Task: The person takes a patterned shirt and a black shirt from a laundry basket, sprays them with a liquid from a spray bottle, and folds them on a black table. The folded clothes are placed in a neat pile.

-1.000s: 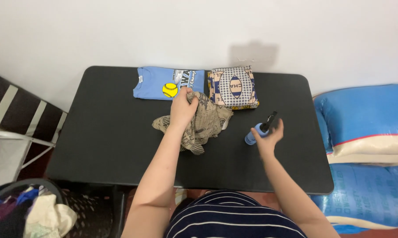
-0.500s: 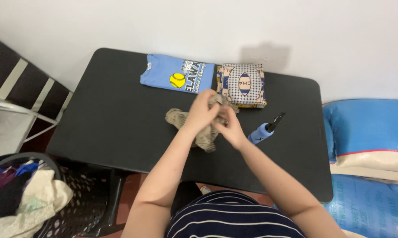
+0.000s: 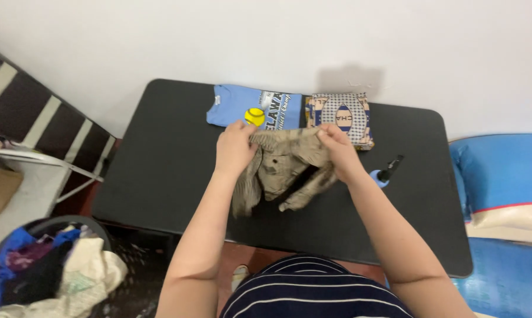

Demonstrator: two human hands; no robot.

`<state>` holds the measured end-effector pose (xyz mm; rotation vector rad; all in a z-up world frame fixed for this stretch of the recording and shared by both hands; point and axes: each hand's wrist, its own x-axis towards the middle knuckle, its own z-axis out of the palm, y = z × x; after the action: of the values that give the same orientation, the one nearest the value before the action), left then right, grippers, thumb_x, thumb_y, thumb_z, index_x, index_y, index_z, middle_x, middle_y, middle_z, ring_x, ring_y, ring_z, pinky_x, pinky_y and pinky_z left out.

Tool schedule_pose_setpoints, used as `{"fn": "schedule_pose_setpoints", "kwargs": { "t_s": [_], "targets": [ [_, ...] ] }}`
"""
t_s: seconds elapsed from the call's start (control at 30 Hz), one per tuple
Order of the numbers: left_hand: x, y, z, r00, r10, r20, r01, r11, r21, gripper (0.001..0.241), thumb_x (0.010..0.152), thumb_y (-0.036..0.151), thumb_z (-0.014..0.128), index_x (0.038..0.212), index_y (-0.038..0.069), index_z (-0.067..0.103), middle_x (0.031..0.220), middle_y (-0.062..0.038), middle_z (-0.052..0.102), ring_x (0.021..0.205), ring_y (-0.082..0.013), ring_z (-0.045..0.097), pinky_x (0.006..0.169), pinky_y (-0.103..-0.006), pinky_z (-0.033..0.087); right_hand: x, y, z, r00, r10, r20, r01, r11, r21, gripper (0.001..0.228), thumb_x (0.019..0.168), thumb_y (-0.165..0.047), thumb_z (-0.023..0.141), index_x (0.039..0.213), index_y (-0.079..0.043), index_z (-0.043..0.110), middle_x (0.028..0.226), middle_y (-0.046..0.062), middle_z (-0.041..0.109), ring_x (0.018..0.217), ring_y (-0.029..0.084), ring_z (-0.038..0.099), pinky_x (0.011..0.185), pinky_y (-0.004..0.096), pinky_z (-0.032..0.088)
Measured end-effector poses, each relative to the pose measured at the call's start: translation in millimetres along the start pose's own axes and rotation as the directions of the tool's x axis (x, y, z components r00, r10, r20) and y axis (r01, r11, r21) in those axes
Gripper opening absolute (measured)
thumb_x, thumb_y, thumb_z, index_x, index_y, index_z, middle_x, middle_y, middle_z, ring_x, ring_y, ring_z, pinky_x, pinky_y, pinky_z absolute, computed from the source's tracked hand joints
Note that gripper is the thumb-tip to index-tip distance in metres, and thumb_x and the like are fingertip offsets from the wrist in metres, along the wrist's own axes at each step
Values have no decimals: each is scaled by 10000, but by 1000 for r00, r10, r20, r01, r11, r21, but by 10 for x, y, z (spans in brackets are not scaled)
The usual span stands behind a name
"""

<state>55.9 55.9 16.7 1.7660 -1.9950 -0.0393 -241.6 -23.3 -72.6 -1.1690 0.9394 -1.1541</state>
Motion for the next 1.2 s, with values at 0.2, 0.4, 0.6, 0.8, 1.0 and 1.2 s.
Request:
{"fn": "schedule_pose_setpoints", "kwargs": {
  "t_s": [0.2,0.4,0.6,0.8,1.0,1.2],
  "targets": [
    [27,-198,-498,981,-143,133,195,653,-732,352,766,62,700,1087,200,744,949,-75,735,982,-270,699,863,-362,530,-868,-1308,876,994,-15,110,103,484,-869,529,737,-96,787,1241,-143,633,1138,162,701,1090,436,678,861,538,557],
    [72,-954,-886,980,-167,-107,68,791,-608,327,651,43,770,952,170,777,798,-125,711,814,-287,713,729,-356,539,-743,-724,583,936,-330,-122,-10,322,-947,390,732,-9,730,1082,-156,641,1065,92,619,1016,405,685,836,506,543],
    [115,-1703,-1386,999,-32,-16,31,997,-71,344,688,78,824,1008,193,768,904,-86,707,926,-355,715,838,-444,557,-939,-709,287,962,-237,-132,19,546,-838,229,827,-42,790,1056,-54,788,953,226,760,966,451,712,861,472,552],
    [-39,-1554,-2102,859,166,484,71,898,-434,484,687,104,822,1145,-26,735,1141,-349,710,1177,-556,600,1014,-602,451,-1447,-1213,427,998,-54,-44,21,839,-544,225,847,43,696,1058,-2,760,955,129,747,917,221,615,898,384,506],
    [526,-2168,-1044,968,32,249,-72,986,153,399,762,-6,770,1101,203,794,1016,-168,705,1002,-395,719,848,-528,569,-1265,-1488,787,978,-87,-187,-154,295,-943,270,902,-3,590,1004,-135,802,994,177,781,1019,474,693,951,550,502],
    [535,-1779,-1717,699,467,-543,-335,883,329,487,600,-275,563,927,56,709,807,-88,474,711,-261,423,557,-365,229,-920,-1530,715,589,-808,9,410,289,-865,538,698,177,428,1075,1,769,1107,160,750,1065,300,702,976,387,533]
  ]
}}
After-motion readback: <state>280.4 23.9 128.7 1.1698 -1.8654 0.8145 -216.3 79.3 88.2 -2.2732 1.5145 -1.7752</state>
